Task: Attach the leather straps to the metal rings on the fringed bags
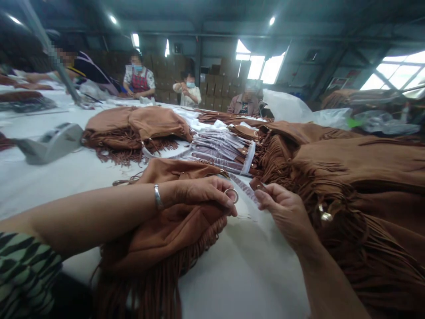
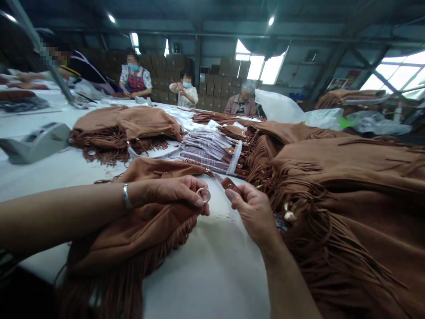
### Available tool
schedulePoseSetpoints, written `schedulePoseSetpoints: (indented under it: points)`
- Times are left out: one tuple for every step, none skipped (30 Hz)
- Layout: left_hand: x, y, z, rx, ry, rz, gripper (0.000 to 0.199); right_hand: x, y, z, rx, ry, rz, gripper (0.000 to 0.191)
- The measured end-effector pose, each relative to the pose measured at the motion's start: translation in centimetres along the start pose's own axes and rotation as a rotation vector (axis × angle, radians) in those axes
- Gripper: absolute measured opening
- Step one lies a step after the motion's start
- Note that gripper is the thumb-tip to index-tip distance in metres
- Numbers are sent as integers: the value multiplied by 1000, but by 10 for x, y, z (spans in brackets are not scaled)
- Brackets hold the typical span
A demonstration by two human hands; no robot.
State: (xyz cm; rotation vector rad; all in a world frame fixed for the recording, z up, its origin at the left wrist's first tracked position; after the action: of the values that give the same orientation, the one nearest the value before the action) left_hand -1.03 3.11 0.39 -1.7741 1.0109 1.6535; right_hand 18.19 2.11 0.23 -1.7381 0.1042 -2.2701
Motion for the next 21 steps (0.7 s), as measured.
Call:
schedulePoseSetpoints:
  points:
    - [-1,3,1,8,47,-4,18,0,1,-3,22,-55,-35,26]
    - [-2,5,2,8,70,-4,20,0,1,-6,35,-112,-66,25]
    - [0,5,3,4,86,-3,23,0,2,-8,41,-165,-93,25]
    - [2,5,3,-2,105,-5,26,-1,3,-11,49,-209,-115,26]
    - [6,4,4,-6,132,-10,28,-1,3,-14,59,-246,-134,26]
    - [10,3,5,-12,161,-15,31,-2,4,-17,76,-276,-157,26]
    - [14,2,6,-18,188,-20,32,-3,5,-22,103,-300,-186,26]
    - [18,1,8,-26,214,-30,33,-4,5,-27,135,-321,-214,25]
    - [22,0,9,-39,239,-41,33,-5,6,-32,163,-336,-234,22]
    - [25,-1,11,-54,259,-54,34,-5,6,-37,177,-345,-242,20]
    - [27,-1,13,-68,271,-67,34,-6,6,-41,176,-346,-242,17]
    - [28,0,14,-78,276,-79,35,-6,6,-45,157,-342,-232,15]
    - [28,0,15,-86,275,-88,35,-7,6,-47,128,-334,-217,14]
    - [28,1,15,-92,268,-93,36,-7,6,-49,106,-322,-206,14]
    - [27,1,15,-89,261,-94,36,-7,6,-50,102,-309,-205,14]
    - [26,2,15,-84,263,-94,36,-8,6,-51,113,-300,-211,14]
    - [25,2,14,-86,268,-92,36,-8,7,-52,132,-292,-219,13]
    - [24,3,14,-94,269,-89,37,-8,7,-52,145,-282,-221,14]
    - [24,3,13,-103,266,-87,38,-8,8,-52,149,-268,-218,14]
    - [23,3,13,-107,259,-84,39,-7,9,-53,141,-250,-211,15]
    - [23,3,13,-106,246,-76,40,-7,10,-53,130,-233,-200,15]
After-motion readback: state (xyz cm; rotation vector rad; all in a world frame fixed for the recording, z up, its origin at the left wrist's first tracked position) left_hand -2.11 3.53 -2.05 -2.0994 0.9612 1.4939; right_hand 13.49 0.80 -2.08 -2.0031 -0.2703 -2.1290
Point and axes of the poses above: each hand's wrist, its own y-axis away from the middle knuckle, its own z-axis out of the back of the hand, x = y × z, the point moved 2 cm from there along -y, towards the middle knuckle, and after that the axes turned 2 degrees about x, right-handed, at the moved point
